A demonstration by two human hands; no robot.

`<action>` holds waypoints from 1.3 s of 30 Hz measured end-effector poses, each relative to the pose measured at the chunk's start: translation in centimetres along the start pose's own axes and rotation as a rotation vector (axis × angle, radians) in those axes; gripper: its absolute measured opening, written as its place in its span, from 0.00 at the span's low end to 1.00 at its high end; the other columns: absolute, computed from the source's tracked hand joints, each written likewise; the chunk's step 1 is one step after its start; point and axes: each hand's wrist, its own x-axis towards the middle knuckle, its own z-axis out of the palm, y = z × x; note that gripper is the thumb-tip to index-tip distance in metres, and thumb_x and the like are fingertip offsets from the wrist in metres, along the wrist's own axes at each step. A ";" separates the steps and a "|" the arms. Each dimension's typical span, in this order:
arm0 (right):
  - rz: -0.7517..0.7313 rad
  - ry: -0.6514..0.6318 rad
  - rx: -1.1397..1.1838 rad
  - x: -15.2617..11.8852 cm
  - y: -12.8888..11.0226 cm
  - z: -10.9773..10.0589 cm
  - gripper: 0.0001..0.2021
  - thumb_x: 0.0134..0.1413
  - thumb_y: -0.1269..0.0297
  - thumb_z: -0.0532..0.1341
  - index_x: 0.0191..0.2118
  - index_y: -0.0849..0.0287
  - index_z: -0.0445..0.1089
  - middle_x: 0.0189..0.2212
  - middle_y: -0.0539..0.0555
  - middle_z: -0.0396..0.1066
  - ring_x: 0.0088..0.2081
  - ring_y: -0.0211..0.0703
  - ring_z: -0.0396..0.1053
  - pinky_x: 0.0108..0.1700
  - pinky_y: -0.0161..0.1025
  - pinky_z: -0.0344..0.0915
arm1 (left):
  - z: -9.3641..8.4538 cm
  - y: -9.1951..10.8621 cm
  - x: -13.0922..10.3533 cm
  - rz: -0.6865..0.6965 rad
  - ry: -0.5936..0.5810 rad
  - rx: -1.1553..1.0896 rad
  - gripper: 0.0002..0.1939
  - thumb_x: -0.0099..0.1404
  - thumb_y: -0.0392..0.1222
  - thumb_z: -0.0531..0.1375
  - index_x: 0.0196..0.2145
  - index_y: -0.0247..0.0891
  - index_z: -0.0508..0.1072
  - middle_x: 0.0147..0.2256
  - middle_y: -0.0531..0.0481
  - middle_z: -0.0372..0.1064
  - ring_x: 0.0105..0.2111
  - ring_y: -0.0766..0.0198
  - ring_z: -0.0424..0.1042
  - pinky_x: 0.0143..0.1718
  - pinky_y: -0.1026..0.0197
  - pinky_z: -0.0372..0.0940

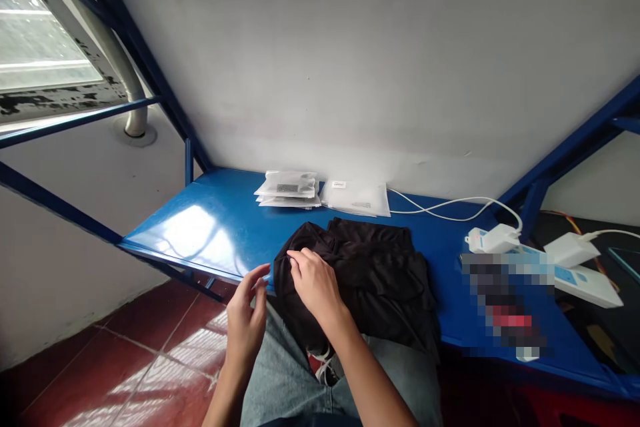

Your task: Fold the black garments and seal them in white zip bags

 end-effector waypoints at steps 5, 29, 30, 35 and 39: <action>0.007 0.251 0.393 -1.3 1.4 -3.4 0.15 0.72 0.59 0.53 0.53 0.53 0.75 0.50 0.56 0.78 0.49 0.46 0.77 0.49 0.40 0.74 | 4.9 4.1 2.4 0.212 -0.097 0.013 0.22 0.77 0.39 0.48 0.66 0.42 0.65 0.63 0.42 0.68 0.64 0.54 0.68 0.64 0.48 0.66; 0.280 0.100 -0.351 -3.8 4.5 -4.5 0.26 0.65 0.58 0.60 0.66 0.54 0.64 0.50 0.63 0.71 0.50 0.58 0.74 0.42 0.45 0.74 | 9.6 2.9 2.7 0.049 -0.255 -0.219 0.18 0.77 0.39 0.48 0.60 0.40 0.68 0.53 0.41 0.77 0.55 0.57 0.76 0.57 0.50 0.72; 0.271 0.099 -0.319 -3.8 4.6 -4.8 0.26 0.65 0.63 0.58 0.67 0.52 0.63 0.50 0.62 0.71 0.49 0.56 0.75 0.42 0.44 0.73 | 9.8 3.1 2.8 0.057 -0.256 -0.208 0.19 0.76 0.39 0.48 0.60 0.40 0.69 0.53 0.41 0.77 0.55 0.57 0.76 0.57 0.49 0.72; 0.156 0.254 -0.002 -5.1 6.6 -8.6 0.28 0.63 0.74 0.51 0.65 0.46 0.65 0.48 0.53 0.74 0.46 0.44 0.76 0.50 0.40 0.73 | 11.7 7.0 2.7 0.181 -0.310 -0.154 0.20 0.76 0.37 0.48 0.60 0.41 0.70 0.56 0.43 0.76 0.56 0.56 0.76 0.58 0.51 0.71; 0.191 0.429 0.021 -9.0 9.9 -11.6 0.20 0.67 0.69 0.50 0.58 0.50 0.71 0.49 0.55 0.74 0.49 0.46 0.75 0.52 0.42 0.72 | 15.2 10.0 1.2 0.457 -0.427 -0.054 0.20 0.76 0.35 0.50 0.61 0.42 0.72 0.58 0.44 0.74 0.59 0.55 0.73 0.63 0.47 0.68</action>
